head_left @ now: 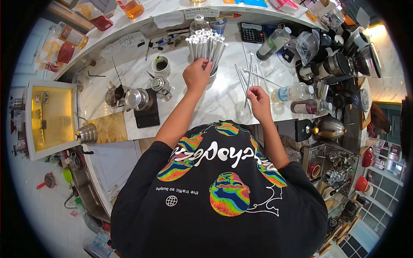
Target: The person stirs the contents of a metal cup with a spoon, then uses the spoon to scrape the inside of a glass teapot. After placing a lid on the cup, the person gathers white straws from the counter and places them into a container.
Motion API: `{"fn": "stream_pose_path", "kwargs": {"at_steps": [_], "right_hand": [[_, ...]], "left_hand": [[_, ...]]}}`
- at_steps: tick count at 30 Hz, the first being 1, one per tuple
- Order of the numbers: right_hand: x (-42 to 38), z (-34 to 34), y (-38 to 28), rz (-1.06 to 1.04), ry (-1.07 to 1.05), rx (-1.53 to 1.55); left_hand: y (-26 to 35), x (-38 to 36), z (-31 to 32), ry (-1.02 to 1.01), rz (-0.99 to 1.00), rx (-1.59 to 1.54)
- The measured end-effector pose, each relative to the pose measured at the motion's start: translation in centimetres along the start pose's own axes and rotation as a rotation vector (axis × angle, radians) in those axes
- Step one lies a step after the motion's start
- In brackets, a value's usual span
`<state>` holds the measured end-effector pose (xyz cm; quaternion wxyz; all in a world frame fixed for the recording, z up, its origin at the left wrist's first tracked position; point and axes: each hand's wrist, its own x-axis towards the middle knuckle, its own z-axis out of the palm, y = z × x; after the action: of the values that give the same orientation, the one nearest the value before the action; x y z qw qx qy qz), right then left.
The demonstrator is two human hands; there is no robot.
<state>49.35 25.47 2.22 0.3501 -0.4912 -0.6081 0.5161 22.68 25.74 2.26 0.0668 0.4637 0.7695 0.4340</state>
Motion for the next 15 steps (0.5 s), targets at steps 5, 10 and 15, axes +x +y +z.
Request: {"fn": "stream_pose_path", "kwargs": {"at_steps": [5,10,15], "right_hand": [[-0.7,-0.2,1.1,0.016,0.016,0.061],[-1.1,-0.9,1.1,0.063,0.045,0.042],[-1.4,-2.9,1.4,0.118,0.096,0.196]], "left_hand": [[0.0,-0.2,-0.3,-0.012,-0.017,0.031],[-0.1,-1.4,-0.7,0.088,0.031,-0.077],[1.2,-4.4,-2.3,0.107,0.030,-0.182]]}}
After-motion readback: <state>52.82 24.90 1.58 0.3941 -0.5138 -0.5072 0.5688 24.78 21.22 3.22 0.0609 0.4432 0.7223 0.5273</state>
